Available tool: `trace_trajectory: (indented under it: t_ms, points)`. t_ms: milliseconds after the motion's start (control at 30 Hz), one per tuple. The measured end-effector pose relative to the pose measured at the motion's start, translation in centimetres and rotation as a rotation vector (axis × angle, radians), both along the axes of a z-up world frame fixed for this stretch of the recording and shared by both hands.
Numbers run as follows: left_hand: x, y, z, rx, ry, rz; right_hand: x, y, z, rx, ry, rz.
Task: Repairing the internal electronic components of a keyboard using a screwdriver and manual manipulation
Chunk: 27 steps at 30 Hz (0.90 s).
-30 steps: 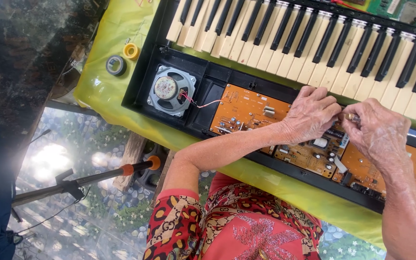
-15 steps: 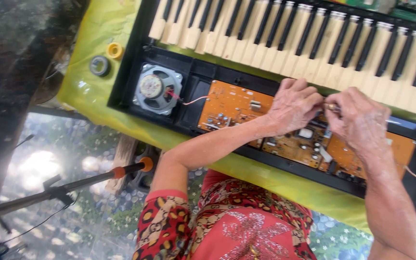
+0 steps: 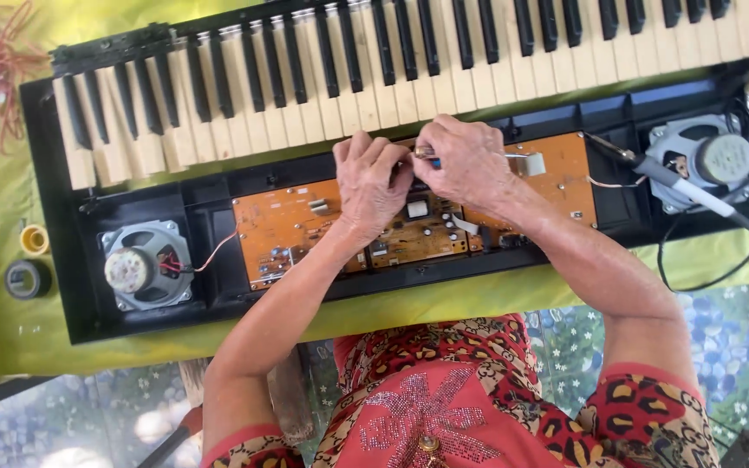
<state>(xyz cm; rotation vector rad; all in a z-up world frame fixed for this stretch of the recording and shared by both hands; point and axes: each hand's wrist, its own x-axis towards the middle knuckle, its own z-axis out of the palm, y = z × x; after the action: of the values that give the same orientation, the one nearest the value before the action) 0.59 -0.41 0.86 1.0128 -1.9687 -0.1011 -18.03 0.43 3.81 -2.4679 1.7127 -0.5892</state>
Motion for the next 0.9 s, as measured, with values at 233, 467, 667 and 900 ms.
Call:
trace_trajectory:
  t_ms: [233,467,667,900]
  points:
    - [0.1,0.1,-0.1,0.036,-0.010,-0.025,0.1,0.2,1.2,0.031,-0.018,0.092]
    - [0.1,-0.1,-0.1,0.071,-0.013,-0.050,-0.1,0.2,3.2,-0.327,0.338,0.360]
    - [0.0,0.1,0.6,0.075,-0.028,-0.078,-0.9,-1.2,2.2,-0.457,0.296,0.329]
    - [-0.4,0.7,1.3,0.025,-0.086,-0.013,-2.5,-2.1,2.8,-0.453,0.255,0.328]
